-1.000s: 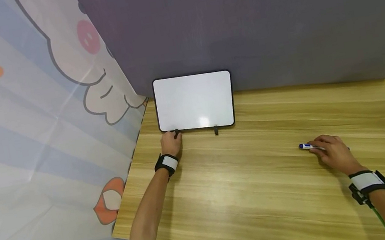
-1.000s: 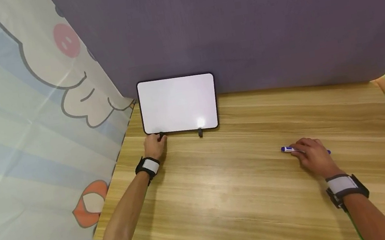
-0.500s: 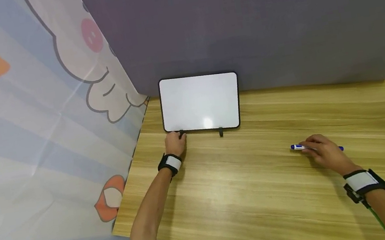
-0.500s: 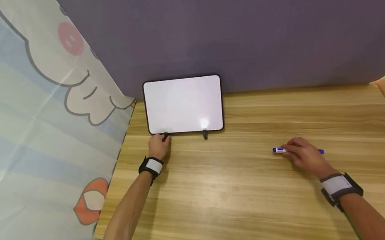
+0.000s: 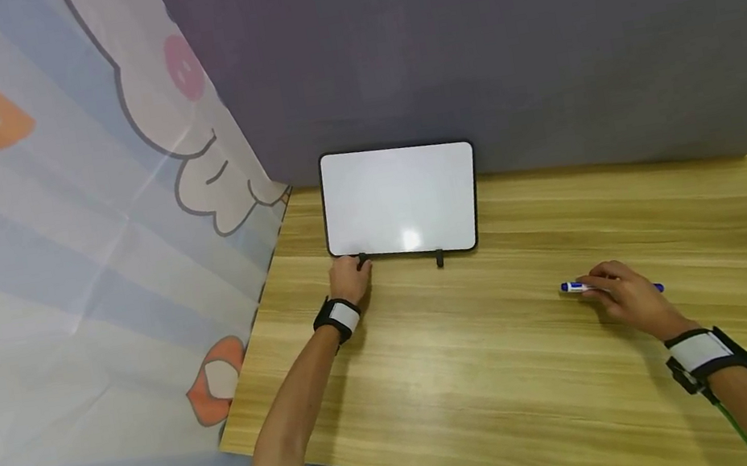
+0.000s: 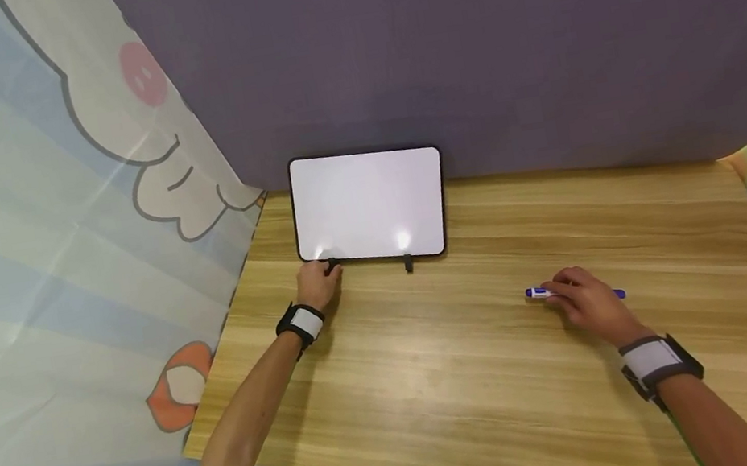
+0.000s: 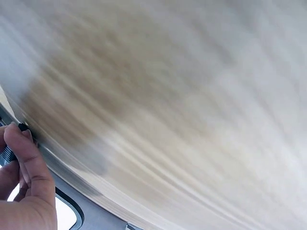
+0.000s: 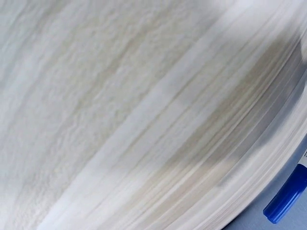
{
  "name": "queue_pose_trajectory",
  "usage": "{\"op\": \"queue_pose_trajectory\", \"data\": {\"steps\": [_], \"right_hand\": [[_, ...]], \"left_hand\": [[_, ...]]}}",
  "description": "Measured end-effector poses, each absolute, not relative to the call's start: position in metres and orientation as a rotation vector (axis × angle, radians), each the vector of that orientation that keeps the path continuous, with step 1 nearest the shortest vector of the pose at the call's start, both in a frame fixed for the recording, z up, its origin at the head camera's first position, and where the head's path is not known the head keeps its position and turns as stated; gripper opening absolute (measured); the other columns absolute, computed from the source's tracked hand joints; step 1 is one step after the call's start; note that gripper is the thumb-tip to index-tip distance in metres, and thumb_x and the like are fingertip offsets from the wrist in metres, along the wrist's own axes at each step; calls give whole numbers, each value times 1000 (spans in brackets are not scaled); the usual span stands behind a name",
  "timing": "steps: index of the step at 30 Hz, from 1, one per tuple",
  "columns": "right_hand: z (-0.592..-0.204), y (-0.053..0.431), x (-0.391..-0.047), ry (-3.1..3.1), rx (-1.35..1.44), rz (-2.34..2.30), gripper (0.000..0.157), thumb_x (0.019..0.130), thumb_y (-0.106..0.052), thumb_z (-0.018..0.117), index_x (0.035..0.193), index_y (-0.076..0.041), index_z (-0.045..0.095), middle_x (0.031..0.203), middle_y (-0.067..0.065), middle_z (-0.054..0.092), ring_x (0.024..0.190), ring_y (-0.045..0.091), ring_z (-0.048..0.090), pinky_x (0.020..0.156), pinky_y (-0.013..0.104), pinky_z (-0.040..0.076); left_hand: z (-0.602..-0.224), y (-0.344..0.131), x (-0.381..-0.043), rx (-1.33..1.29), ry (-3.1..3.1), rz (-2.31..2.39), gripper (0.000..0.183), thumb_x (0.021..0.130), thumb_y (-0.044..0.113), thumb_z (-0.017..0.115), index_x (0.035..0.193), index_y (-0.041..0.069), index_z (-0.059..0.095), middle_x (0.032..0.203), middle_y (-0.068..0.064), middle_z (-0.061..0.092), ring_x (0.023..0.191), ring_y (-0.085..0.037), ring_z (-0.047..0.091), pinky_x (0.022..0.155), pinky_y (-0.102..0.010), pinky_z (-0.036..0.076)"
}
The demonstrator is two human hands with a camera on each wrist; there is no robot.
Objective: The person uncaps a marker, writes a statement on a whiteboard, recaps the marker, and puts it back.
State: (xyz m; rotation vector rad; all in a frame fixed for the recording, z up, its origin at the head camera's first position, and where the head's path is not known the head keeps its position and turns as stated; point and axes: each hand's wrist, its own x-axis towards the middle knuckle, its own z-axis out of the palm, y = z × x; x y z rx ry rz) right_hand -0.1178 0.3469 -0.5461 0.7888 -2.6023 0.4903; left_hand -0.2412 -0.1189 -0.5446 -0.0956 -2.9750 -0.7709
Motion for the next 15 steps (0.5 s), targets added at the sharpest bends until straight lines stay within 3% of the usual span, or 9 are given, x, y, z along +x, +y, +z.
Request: {"op": "queue_pose_trajectory", "data": {"steps": [10, 15], "right_hand": [[-543, 342, -120, -2555, 818, 506, 43, 58, 3, 79, 99, -3, 70, 90, 9, 57, 77, 17, 51, 63, 22, 40], [-542, 338, -121, -2535, 849, 526, 35, 66, -1, 78, 100, -3, 70, 90, 9, 57, 78, 16, 51, 64, 22, 40]], "left_hand": [[-547, -107, -238, -198, -2948, -750, 41, 89, 21, 62, 53, 5, 49, 60, -12, 61, 61, -22, 60, 59, -32, 49], [-548, -103, -236, -208, -2957, -775, 42, 89, 21, 61, 53, 7, 46, 56, -9, 54, 56, -18, 51, 55, -27, 42]]}}
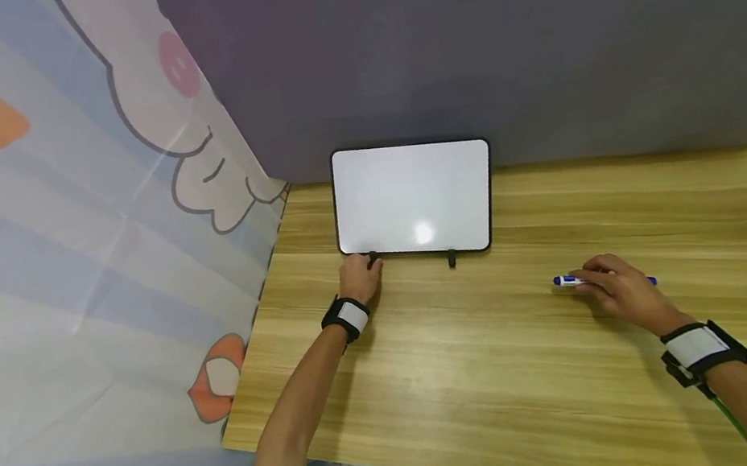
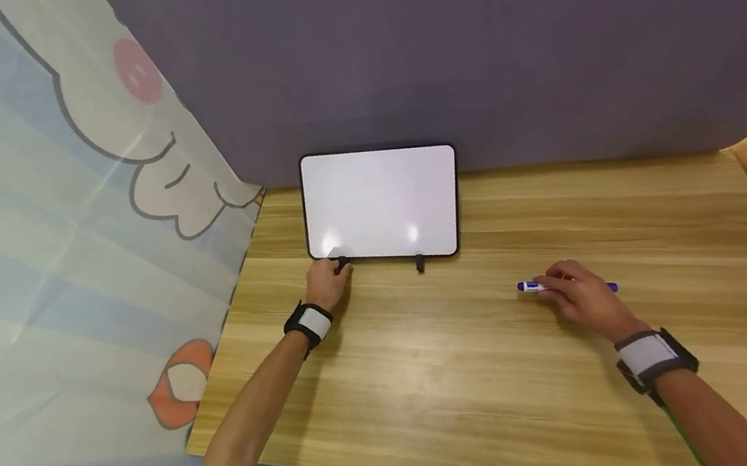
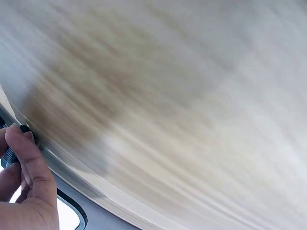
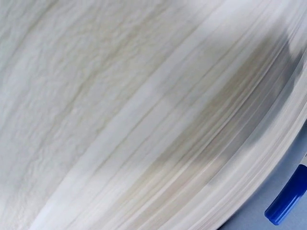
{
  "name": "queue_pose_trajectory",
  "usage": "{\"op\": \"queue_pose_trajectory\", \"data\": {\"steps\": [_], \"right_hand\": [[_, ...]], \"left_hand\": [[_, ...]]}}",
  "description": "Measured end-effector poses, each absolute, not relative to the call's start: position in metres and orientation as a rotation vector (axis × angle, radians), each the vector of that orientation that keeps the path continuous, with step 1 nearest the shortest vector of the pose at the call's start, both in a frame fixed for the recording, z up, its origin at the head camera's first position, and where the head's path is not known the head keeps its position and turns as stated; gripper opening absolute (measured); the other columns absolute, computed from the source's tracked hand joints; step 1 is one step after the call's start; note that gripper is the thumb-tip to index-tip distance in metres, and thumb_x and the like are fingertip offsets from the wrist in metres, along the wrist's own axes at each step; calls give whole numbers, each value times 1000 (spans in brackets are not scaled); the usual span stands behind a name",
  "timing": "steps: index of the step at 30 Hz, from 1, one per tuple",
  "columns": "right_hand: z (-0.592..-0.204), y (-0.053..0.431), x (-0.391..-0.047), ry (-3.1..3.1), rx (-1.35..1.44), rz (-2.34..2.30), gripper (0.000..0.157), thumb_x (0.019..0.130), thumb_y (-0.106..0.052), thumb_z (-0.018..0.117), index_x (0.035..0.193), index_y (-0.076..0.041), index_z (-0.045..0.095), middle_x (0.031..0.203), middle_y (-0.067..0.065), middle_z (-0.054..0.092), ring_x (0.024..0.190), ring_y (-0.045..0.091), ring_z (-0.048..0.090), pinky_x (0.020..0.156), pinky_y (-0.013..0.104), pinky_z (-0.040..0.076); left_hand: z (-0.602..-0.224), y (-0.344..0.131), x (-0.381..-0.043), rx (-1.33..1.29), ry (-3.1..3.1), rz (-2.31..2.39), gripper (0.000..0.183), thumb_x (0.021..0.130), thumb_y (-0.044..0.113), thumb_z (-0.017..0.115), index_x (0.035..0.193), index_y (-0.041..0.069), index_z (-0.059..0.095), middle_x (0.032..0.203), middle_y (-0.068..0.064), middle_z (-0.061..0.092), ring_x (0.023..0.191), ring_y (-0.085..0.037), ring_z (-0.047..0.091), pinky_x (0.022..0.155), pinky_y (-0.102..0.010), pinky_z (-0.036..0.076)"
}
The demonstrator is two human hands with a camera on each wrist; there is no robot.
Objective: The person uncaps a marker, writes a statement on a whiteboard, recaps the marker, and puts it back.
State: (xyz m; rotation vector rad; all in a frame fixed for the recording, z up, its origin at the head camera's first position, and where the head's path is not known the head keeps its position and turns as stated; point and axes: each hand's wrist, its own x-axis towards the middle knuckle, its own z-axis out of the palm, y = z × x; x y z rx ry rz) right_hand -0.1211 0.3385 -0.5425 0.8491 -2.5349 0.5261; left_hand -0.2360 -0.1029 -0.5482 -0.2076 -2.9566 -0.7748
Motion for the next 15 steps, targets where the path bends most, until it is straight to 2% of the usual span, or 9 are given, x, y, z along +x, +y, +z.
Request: {"op": "queue_pose_trajectory", "data": {"steps": [2, 4, 8, 15], "right_hand": [[-542, 338, -122, -2533, 858, 533, 33, 69, -4, 77, 101, -3, 70, 90, 9, 57, 78, 16, 50, 64, 20, 39], [-541, 337, -123, -2525, 863, 540, 34, 68, -2, 77, 101, -3, 70, 89, 10, 57, 78, 16, 50, 64, 20, 39], [-539, 335, -124, -2522, 848, 549, 44, 57, 5, 80, 99, -3, 71, 88, 10, 57, 77, 15, 49, 64, 20, 38], [-541, 336, -123, -2529, 838, 548, 45, 54, 8, 79, 98, -1, 71, 89, 10, 57, 78, 18, 51, 65, 20, 40]], "left_hand": [[-547, -100, -235, -197, -2957, -791, 41, 89, 21, 62, 53, 6, 46, 57, -9, 55, 57, -18, 51, 55, -27, 42], [-546, -97, -234, -193, -2960, -797, 42, 89, 21, 62, 53, 6, 46, 58, -10, 56, 57, -18, 53, 56, -28, 44], [-545, -92, -233, -239, -2956, -798, 42, 89, 21, 62, 53, 6, 48, 59, -11, 59, 60, -19, 57, 59, -30, 48], [-551, -81, -232, -272, -2976, -802, 41, 89, 23, 61, 53, 7, 50, 57, -7, 57, 56, -15, 53, 56, -24, 44]]}}
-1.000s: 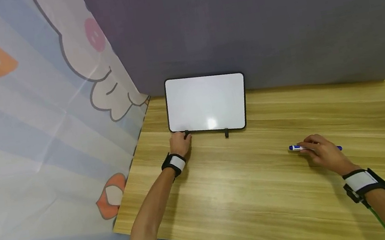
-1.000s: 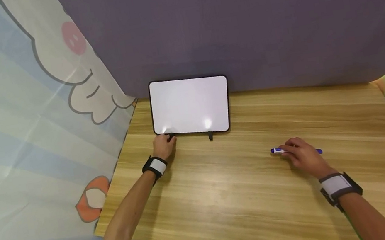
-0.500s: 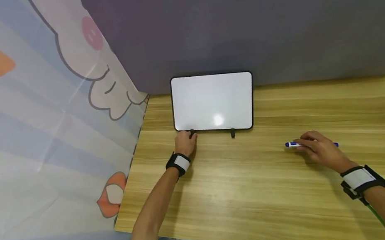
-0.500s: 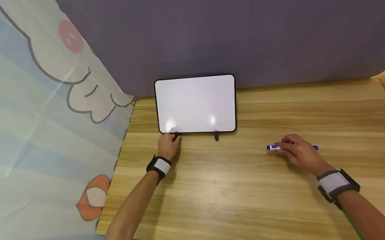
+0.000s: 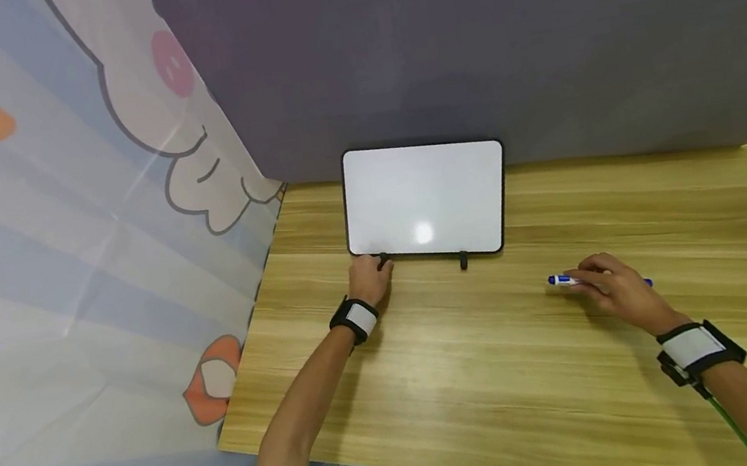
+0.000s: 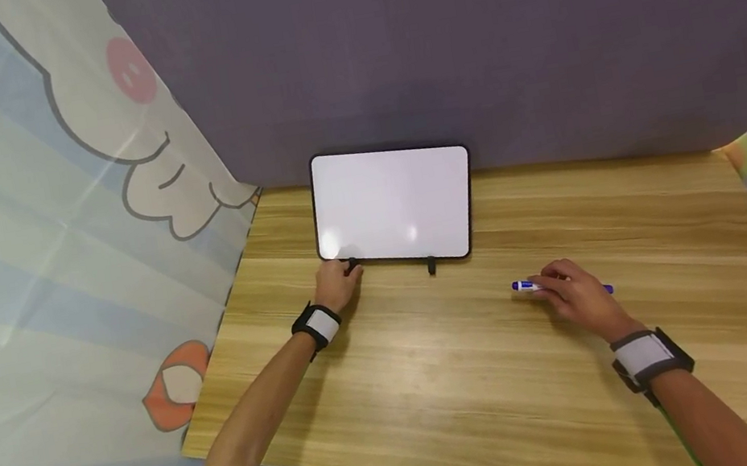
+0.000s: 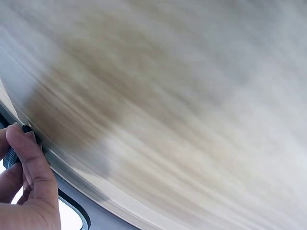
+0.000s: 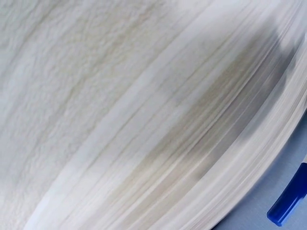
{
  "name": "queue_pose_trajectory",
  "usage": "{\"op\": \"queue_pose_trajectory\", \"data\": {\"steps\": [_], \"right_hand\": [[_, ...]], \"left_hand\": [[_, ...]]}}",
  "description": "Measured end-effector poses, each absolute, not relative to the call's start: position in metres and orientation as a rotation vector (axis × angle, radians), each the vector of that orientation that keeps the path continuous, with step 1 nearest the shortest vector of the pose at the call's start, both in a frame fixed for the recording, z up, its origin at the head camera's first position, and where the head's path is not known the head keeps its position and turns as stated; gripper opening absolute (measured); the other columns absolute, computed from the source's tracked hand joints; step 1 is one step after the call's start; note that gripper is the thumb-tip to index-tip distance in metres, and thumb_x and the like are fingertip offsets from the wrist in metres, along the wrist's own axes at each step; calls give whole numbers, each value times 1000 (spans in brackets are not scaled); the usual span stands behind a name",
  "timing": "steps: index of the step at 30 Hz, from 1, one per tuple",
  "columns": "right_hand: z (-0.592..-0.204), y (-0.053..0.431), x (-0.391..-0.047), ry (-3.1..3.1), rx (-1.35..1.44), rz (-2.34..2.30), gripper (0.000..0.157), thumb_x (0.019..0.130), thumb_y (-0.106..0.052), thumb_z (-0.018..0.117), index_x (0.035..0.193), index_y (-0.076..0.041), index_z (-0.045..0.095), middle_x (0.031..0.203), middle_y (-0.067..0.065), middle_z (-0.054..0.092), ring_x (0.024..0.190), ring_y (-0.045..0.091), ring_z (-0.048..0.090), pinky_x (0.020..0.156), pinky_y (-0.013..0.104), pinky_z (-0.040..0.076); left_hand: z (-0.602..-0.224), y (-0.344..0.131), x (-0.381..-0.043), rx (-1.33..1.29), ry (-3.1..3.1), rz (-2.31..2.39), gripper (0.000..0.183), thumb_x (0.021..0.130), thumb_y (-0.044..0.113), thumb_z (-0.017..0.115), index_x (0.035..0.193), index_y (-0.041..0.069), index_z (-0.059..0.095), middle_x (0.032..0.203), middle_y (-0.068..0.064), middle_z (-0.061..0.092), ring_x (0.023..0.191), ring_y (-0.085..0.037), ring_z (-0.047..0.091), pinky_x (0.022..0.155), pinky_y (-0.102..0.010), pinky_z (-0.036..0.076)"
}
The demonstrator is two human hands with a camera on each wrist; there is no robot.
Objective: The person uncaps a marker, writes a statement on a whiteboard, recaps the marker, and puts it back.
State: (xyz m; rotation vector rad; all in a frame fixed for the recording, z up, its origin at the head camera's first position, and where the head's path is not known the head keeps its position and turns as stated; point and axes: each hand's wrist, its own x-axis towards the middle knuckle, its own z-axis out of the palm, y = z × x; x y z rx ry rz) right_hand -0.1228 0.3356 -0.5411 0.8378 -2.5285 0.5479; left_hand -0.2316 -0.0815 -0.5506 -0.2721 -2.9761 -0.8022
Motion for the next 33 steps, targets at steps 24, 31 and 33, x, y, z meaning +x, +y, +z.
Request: {"op": "queue_pose_trajectory", "data": {"steps": [24, 31, 33], "right_hand": [[-546, 322, -139, -2514, 866, 554, 43, 54, 6, 80, 96, 1, 71, 89, 11, 58, 80, 17, 52, 66, 23, 42], [-544, 320, -142, -2512, 868, 546, 40, 56, 5, 79, 95, 1, 71, 89, 11, 57, 81, 19, 52, 66, 25, 42], [-544, 320, -142, -2514, 860, 549, 40, 56, 6, 79, 95, 2, 71, 89, 11, 57, 81, 19, 52, 66, 25, 42]], "left_hand": [[-553, -59, -226, -376, -2970, -826, 48, 90, 22, 60, 50, 12, 37, 49, 3, 35, 49, -10, 40, 51, -18, 34], [-551, -52, -225, -410, -2976, -745, 43, 89, 22, 61, 51, 9, 46, 51, -3, 51, 51, -10, 47, 54, -20, 40], [-550, -50, -224, -413, -2979, -742, 42, 89, 22, 61, 52, 8, 49, 53, -4, 55, 52, -10, 49, 53, -20, 40]]}}
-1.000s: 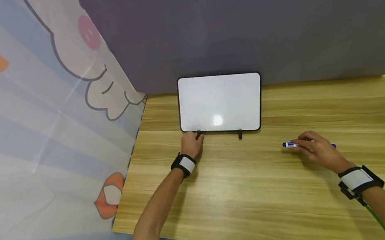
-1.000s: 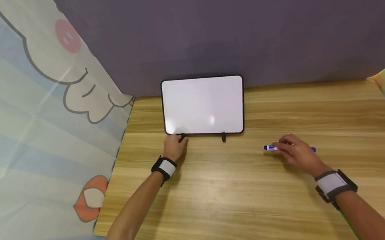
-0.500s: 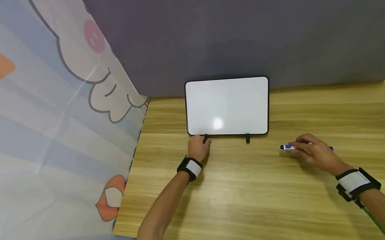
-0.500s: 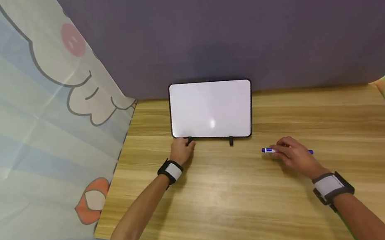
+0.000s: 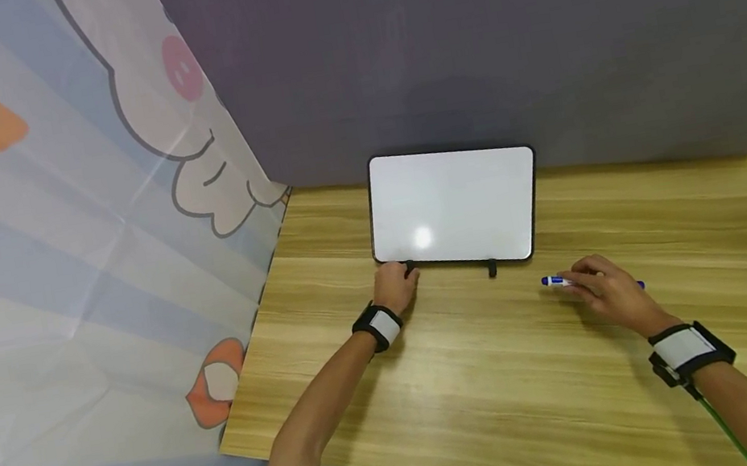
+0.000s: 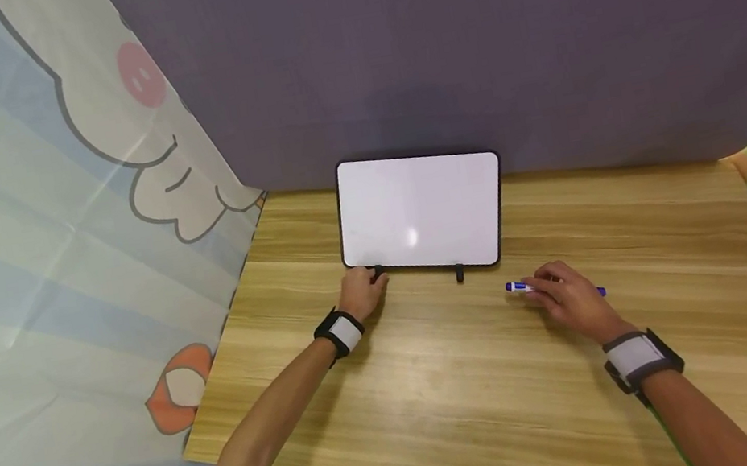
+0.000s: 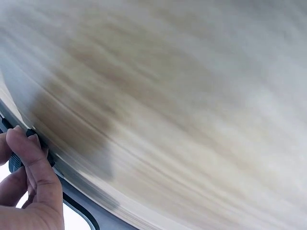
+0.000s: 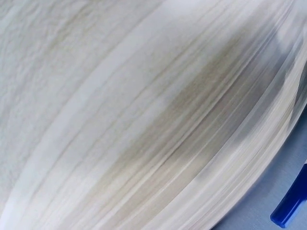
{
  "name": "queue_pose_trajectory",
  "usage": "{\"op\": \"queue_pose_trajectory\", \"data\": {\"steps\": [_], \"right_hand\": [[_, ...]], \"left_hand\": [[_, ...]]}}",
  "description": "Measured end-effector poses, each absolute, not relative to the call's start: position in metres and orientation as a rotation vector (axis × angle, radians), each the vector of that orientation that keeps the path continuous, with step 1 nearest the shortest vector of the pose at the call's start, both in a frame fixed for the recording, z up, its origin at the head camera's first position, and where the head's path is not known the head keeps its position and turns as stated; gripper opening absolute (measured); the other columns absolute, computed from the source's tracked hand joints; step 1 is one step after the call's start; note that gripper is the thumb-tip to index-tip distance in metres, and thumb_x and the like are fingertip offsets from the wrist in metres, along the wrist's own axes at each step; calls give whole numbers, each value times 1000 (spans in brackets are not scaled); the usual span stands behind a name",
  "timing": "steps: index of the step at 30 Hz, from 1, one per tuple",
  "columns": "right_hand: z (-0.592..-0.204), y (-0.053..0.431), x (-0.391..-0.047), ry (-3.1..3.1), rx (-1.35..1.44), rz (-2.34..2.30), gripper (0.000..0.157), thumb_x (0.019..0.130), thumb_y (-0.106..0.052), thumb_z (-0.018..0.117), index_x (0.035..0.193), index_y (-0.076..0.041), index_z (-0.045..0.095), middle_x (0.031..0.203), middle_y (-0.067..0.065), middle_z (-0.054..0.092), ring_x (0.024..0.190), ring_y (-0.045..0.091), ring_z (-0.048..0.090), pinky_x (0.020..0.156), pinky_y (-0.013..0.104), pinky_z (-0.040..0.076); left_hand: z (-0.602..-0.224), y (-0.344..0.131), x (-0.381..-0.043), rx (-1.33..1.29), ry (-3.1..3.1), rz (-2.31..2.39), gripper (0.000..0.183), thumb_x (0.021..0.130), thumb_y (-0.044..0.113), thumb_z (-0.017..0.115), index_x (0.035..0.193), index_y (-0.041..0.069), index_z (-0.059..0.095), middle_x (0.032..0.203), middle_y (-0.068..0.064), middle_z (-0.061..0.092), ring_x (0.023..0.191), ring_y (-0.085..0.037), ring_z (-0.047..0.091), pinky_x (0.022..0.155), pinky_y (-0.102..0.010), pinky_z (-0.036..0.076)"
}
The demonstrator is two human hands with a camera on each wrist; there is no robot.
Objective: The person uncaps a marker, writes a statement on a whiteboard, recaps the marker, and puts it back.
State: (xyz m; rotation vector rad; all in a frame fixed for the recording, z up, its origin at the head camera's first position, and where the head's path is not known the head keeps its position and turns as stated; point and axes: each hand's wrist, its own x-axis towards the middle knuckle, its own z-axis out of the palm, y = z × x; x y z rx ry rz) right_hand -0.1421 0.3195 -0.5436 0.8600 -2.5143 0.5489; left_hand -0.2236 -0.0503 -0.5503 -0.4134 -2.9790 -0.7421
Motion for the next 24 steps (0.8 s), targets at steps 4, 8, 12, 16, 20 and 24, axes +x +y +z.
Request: {"op": "queue_pose_trajectory", "data": {"steps": [4, 8, 12, 16, 20, 24], "right_hand": [[-543, 320, -142, -2519, 840, 539, 41, 56, 7, 79, 95, 1, 71, 89, 11, 57, 81, 18, 52, 66, 24, 42], [-543, 321, -141, -2507, 823, 552, 42, 53, 7, 80, 94, 0, 72, 89, 11, 58, 82, 18, 52, 67, 25, 42], [-545, 321, -142, -2482, 843, 591, 40, 56, 6, 80, 94, 1, 72, 89, 11, 58, 82, 18, 52, 67, 25, 41], [-549, 321, -143, -2446, 889, 616, 27, 70, -2, 76, 97, 0, 71, 89, 12, 58, 82, 19, 51, 67, 23, 41], [-550, 320, -144, -2427, 908, 628, 27, 70, -2, 75, 97, 1, 71, 90, 13, 58, 83, 21, 52, 68, 24, 41], [-549, 317, -144, -2433, 902, 630, 34, 62, 5, 77, 96, 3, 71, 91, 13, 58, 85, 22, 52, 70, 26, 41]], "left_hand": [[-547, -47, -222, -414, -2982, -755, 40, 89, 22, 62, 53, 6, 52, 54, -5, 57, 52, -10, 49, 51, -18, 39], [-548, -43, -221, -403, -3000, -744, 39, 89, 22, 62, 54, 6, 55, 55, -5, 58, 51, -9, 47, 49, -18, 38], [-549, -38, -219, -396, -3010, -742, 38, 88, 22, 62, 55, 5, 57, 56, -6, 60, 50, -9, 47, 48, -18, 37], [-550, -32, -217, -423, -3009, -705, 37, 89, 23, 62, 56, 5, 58, 57, -5, 60, 49, -8, 49, 45, -17, 37], [-550, -26, -215, -434, -3016, -679, 38, 89, 24, 62, 56, 5, 59, 58, -5, 61, 50, -8, 49, 45, -18, 38], [-551, -21, -214, -434, -3024, -687, 39, 89, 25, 61, 55, 7, 56, 56, -4, 59, 48, -7, 47, 44, -16, 36]]}}
